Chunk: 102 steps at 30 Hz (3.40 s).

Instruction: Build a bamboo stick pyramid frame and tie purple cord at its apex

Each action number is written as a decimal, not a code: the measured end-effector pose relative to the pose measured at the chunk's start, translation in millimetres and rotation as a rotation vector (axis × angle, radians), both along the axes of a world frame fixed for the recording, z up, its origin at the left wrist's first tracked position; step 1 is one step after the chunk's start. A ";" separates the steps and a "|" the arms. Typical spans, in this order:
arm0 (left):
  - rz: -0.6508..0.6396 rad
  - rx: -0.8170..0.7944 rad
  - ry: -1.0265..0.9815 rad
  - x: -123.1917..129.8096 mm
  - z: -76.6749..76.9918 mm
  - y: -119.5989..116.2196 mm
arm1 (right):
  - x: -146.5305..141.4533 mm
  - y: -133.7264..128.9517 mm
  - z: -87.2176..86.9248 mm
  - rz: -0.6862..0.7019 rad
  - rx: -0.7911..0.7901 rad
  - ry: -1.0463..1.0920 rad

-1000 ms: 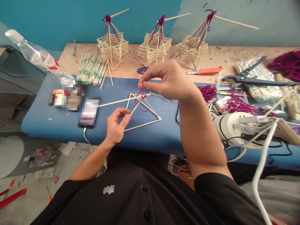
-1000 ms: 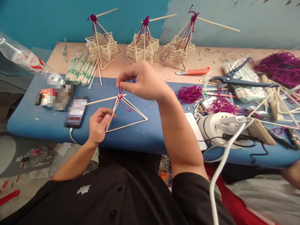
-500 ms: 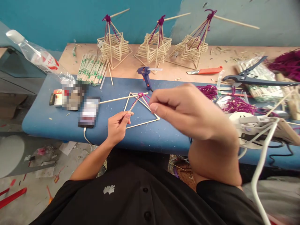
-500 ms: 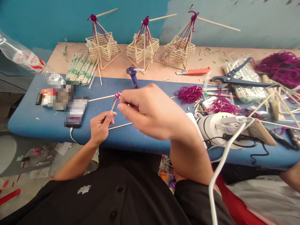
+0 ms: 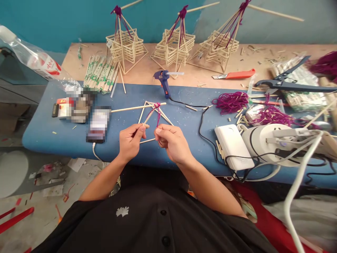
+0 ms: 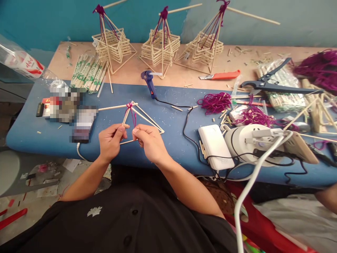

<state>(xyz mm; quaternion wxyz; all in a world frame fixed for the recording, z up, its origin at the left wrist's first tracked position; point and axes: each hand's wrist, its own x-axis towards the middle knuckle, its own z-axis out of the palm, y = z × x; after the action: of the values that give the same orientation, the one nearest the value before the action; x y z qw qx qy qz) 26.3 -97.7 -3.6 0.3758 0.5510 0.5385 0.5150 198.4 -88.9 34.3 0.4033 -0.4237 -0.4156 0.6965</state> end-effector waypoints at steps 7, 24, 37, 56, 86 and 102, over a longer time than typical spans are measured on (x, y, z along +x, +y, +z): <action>0.015 -0.026 0.001 1.2 1.3 -3.3 | -8.1 9.4 -12.8 0.025 -0.056 -0.001; -0.028 -0.038 0.059 10.4 20.2 17.9 | -7.4 13.1 -15.8 0.277 0.262 -0.816; -0.060 -0.072 0.080 14.4 16.4 21.8 | 37.6 8.9 36.4 -0.337 0.632 -0.525; -0.074 -0.082 0.072 15.0 20.3 23.7 | 18.0 53.1 19.1 -0.270 0.147 0.064; -0.227 -0.082 0.153 -8.2 33.1 36.6 | 41.4 32.3 -0.6 -0.116 0.391 -0.277; -0.548 0.013 0.133 -14.4 33.7 68.6 | 28.9 41.5 1.4 -0.013 0.453 -0.151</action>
<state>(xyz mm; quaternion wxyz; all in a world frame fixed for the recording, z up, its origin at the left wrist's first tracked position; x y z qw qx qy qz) 11.9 -29.0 30.2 0.4613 0.7110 0.3895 0.3605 227.3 -47.4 35.8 0.4605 -0.3759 -0.5874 0.5492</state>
